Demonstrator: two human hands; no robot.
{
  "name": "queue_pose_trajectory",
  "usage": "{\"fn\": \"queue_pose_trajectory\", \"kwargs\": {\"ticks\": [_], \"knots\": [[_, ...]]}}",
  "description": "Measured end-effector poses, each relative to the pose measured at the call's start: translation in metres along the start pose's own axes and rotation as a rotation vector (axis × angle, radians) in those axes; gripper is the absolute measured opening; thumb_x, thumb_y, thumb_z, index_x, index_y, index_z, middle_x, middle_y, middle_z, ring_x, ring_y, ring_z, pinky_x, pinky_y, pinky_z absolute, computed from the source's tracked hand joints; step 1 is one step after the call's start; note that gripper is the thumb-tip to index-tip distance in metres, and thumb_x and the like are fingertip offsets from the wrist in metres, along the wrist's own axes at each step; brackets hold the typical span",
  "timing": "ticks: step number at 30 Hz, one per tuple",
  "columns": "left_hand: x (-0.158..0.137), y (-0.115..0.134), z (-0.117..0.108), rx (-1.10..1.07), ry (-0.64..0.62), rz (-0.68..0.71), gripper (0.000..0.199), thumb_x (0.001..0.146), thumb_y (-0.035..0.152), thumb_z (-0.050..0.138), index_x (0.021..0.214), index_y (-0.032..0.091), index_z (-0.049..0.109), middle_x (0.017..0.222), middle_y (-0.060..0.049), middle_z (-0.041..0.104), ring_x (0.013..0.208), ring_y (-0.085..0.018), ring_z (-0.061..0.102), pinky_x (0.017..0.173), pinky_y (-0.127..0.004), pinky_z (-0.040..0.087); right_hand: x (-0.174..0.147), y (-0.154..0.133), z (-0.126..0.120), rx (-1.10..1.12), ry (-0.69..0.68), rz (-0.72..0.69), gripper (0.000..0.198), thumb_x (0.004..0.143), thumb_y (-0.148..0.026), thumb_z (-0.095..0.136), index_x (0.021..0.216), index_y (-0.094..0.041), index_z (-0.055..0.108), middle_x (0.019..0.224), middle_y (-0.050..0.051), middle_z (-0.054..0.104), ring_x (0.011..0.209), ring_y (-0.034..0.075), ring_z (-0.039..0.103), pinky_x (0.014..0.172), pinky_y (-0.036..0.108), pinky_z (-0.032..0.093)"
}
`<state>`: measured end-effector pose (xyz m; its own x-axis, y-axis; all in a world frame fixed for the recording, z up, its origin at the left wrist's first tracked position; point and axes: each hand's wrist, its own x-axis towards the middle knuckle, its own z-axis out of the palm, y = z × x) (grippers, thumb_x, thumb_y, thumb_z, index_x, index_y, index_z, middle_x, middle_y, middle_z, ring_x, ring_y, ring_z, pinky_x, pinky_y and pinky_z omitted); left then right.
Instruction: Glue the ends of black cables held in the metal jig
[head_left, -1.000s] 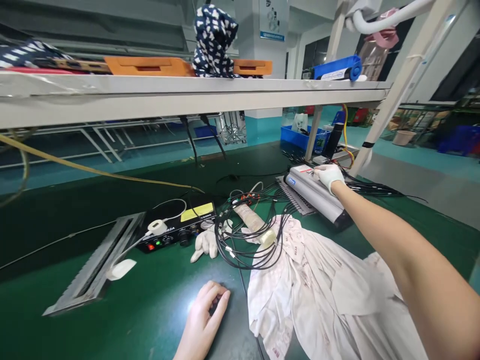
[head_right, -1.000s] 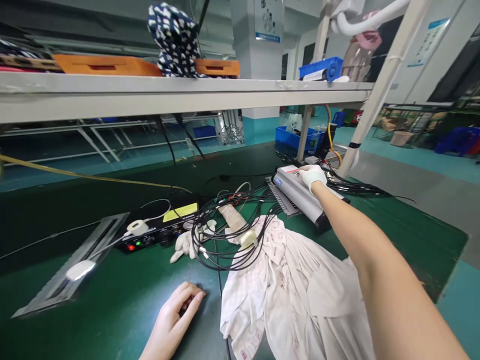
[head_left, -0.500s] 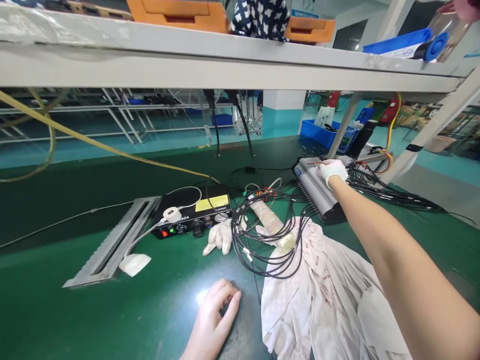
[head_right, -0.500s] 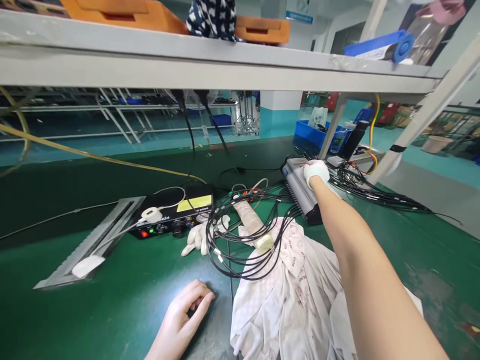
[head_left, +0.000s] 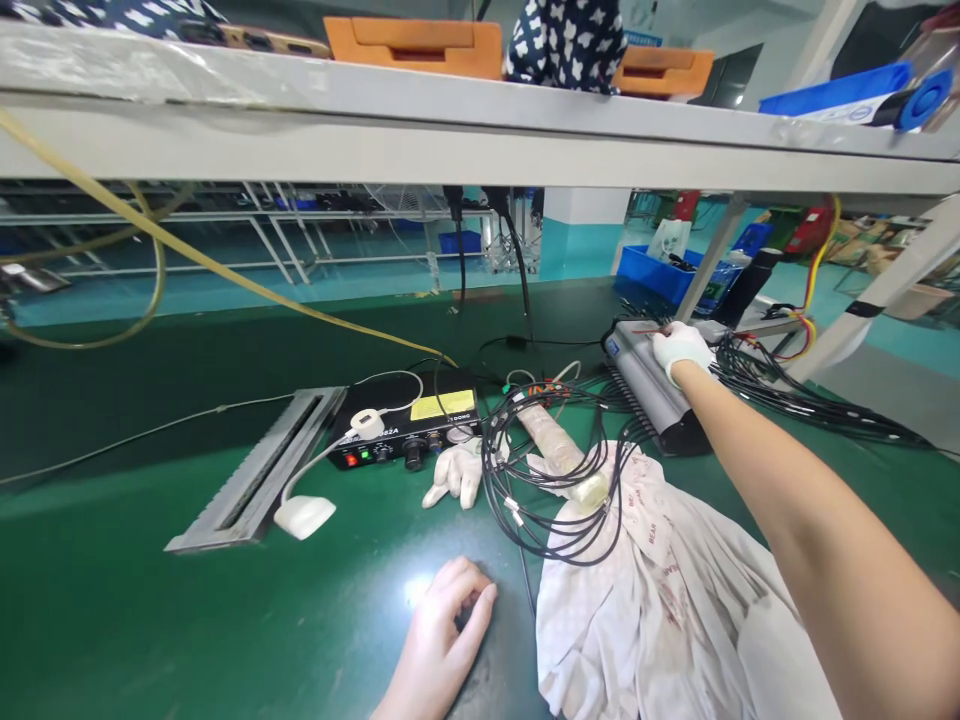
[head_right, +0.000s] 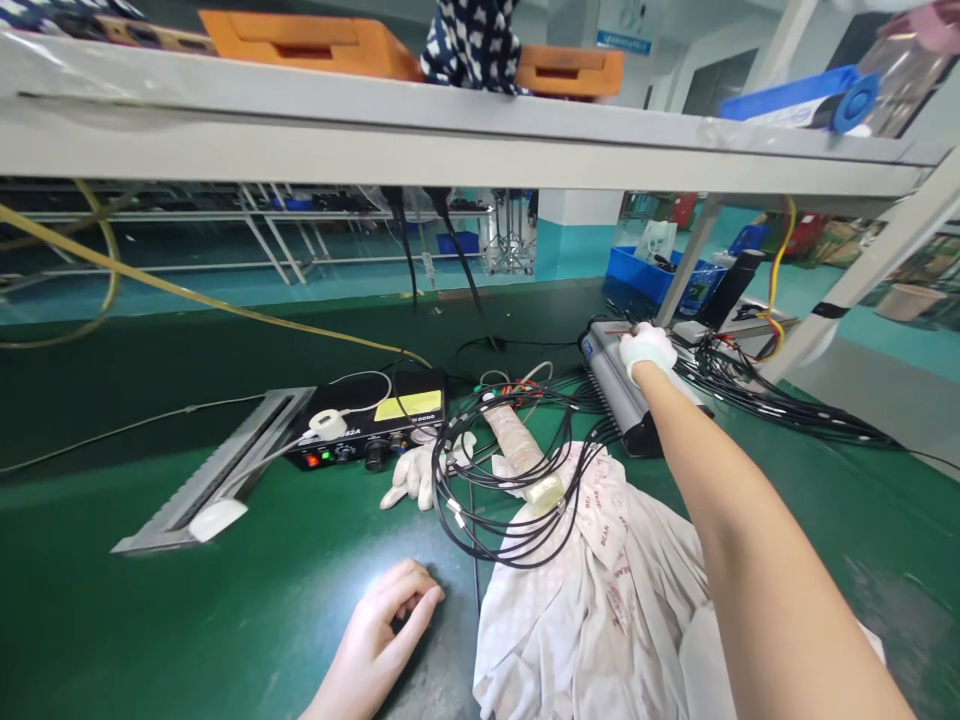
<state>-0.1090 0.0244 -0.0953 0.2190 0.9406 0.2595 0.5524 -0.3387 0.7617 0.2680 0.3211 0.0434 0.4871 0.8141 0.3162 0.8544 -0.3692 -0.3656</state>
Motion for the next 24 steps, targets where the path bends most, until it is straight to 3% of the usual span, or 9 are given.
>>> {"fn": "queue_pose_trajectory", "kwargs": {"ticks": [4, 7, 10, 17, 24], "knots": [[0.001, 0.001, 0.001, 0.026, 0.013, 0.012, 0.030, 0.098, 0.031, 0.048, 0.071, 0.018, 0.053, 0.069, -0.001, 0.055, 0.067, -0.015, 0.053, 0.063, -0.025, 0.040, -0.016, -0.046, 0.007, 0.000, -0.002, -0.264, 0.042, 0.094, -0.041, 0.056, 0.129, -0.017, 0.054, 0.140, 0.012, 0.047, 0.131, 0.032, 0.042, 0.107, 0.058, 0.036], [0.001, 0.003, 0.001, 0.033, 0.021, 0.017, 0.029, 0.098, 0.030, 0.048, 0.071, 0.018, 0.053, 0.070, -0.002, 0.056, 0.068, -0.015, 0.054, 0.064, -0.026, 0.040, -0.028, -0.095, 0.034, 0.039, -0.173, -0.502, 0.038, 0.095, -0.040, 0.057, 0.127, -0.020, 0.056, 0.135, 0.010, 0.054, 0.120, 0.026, 0.053, 0.102, 0.051, 0.045], [0.001, 0.004, 0.000, 0.028, 0.015, 0.015, 0.030, 0.099, 0.029, 0.046, 0.071, 0.019, 0.053, 0.071, -0.002, 0.056, 0.068, -0.015, 0.054, 0.064, -0.026, 0.041, -0.037, -0.140, 0.070, 0.074, -0.371, -0.637, 0.034, 0.095, -0.039, 0.057, 0.123, -0.018, 0.059, 0.127, 0.009, 0.059, 0.110, 0.022, 0.060, 0.094, 0.045, 0.052], [0.003, 0.001, 0.001, 0.004, 0.017, 0.005, 0.027, 0.097, 0.025, 0.044, 0.072, 0.019, 0.052, 0.073, -0.004, 0.058, 0.070, -0.016, 0.055, 0.065, -0.027, 0.042, -0.058, -0.204, 0.136, 0.095, -0.682, -0.801, 0.034, 0.096, -0.039, 0.058, 0.122, -0.018, 0.059, 0.125, 0.009, 0.060, 0.107, 0.022, 0.061, 0.091, 0.043, 0.054], [0.002, 0.001, 0.002, -0.004, 0.011, -0.009, 0.024, 0.096, 0.022, 0.045, 0.073, 0.019, 0.051, 0.074, -0.004, 0.058, 0.071, -0.016, 0.055, 0.065, -0.027, 0.040, -0.072, -0.216, 0.159, 0.051, -0.810, -0.832, 0.033, 0.096, -0.038, 0.057, 0.122, -0.018, 0.059, 0.126, 0.009, 0.059, 0.107, 0.021, 0.061, 0.091, 0.043, 0.054]]}}
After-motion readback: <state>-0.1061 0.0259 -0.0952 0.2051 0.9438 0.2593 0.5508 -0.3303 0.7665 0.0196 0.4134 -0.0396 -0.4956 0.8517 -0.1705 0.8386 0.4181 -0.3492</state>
